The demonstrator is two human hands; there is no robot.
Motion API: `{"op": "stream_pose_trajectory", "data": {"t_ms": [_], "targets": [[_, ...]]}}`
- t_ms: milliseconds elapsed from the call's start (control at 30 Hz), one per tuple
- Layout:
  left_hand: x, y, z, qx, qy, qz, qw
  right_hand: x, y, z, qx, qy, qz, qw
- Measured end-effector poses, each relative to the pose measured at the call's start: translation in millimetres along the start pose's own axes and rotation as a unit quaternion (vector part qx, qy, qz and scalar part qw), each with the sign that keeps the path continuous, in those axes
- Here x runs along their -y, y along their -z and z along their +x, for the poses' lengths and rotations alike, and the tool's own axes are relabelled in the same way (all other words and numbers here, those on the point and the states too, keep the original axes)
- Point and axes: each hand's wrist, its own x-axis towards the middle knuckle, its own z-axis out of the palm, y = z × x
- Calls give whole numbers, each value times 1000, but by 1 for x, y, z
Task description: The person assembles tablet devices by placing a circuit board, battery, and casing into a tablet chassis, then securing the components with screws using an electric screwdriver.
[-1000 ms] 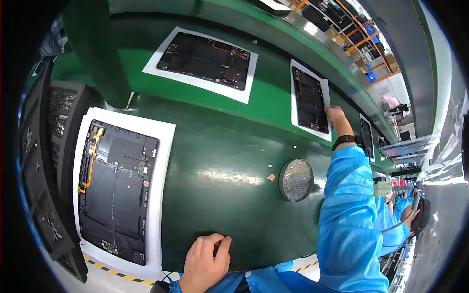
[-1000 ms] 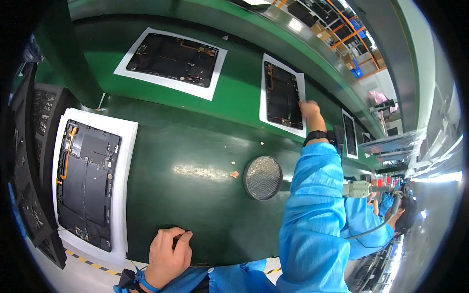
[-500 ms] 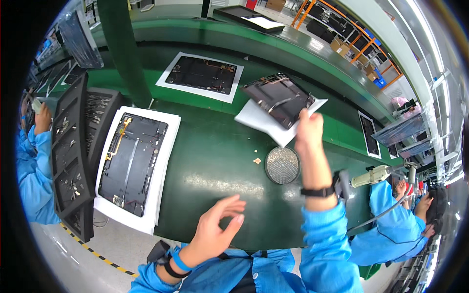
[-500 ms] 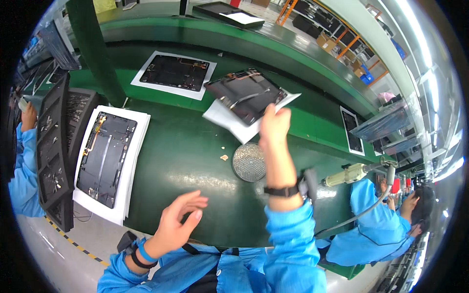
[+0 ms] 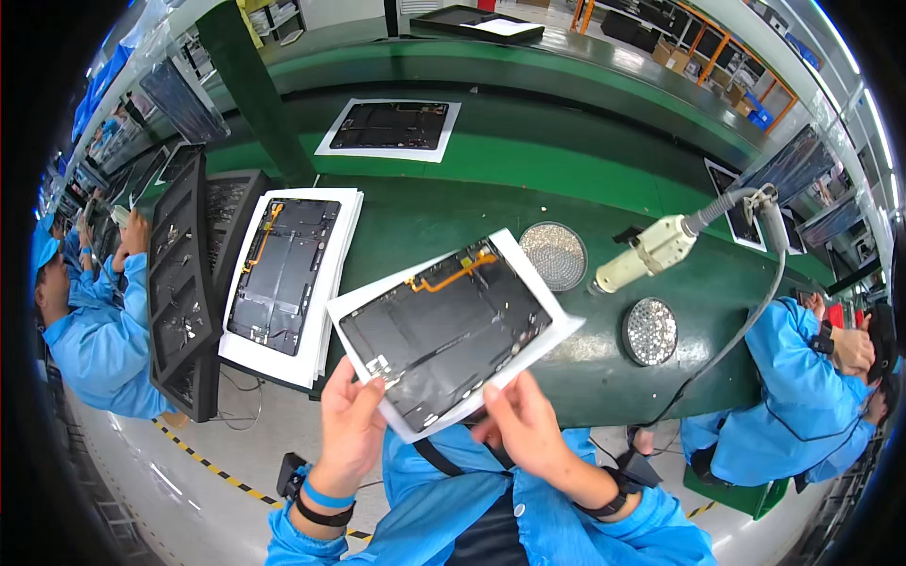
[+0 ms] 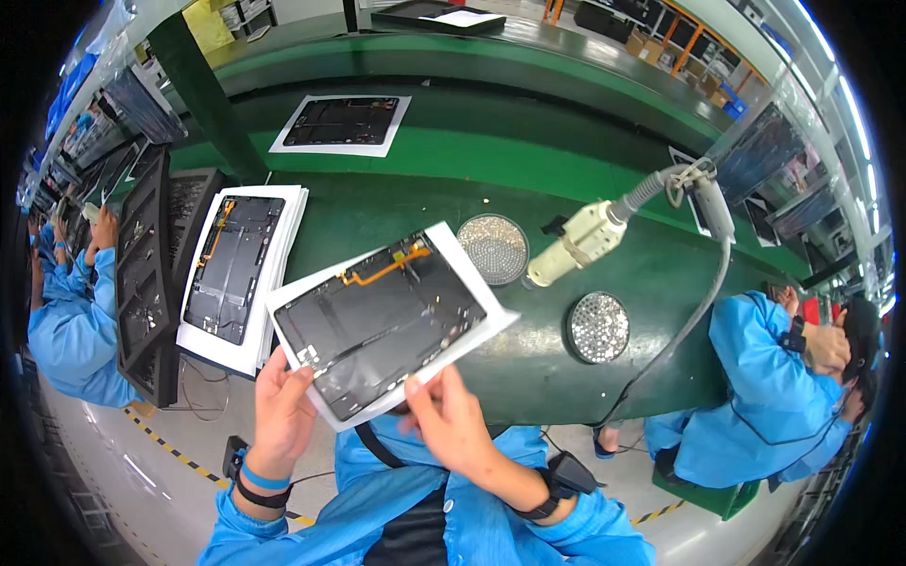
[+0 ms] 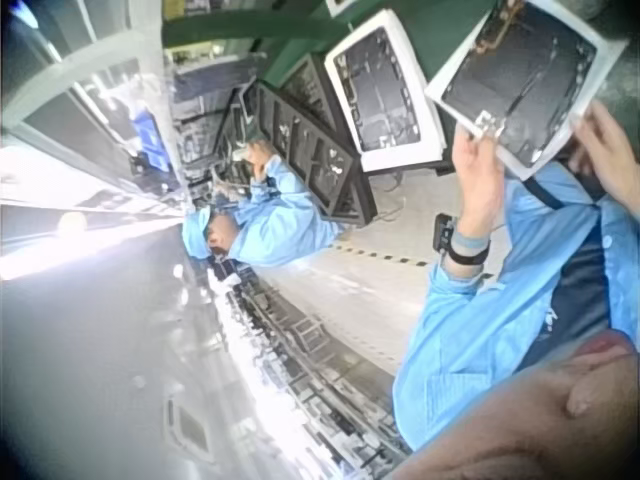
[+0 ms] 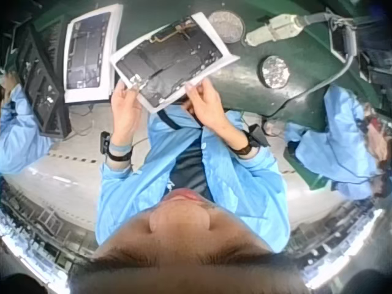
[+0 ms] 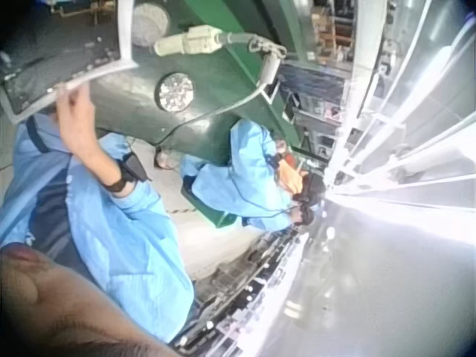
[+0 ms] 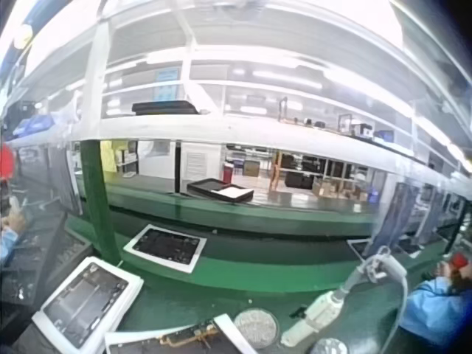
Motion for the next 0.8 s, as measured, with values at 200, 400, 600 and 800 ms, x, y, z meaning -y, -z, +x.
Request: {"op": "stream_pose_trajectory", "data": {"t_ms": [200,400,600,800], "targets": [[-2,35,-1,73,74,75,992,27,56,-50,99,83,-350,928],[32,-4,40,150,164,81,972,9,111,-5,-223,135,-398,880],[49,-25,73,143,190,111,965,-12,136,18,-306,87,-510,799],[57,-34,64,84,98,319,939,-25,142,22,-250,44,-658,709]]}}
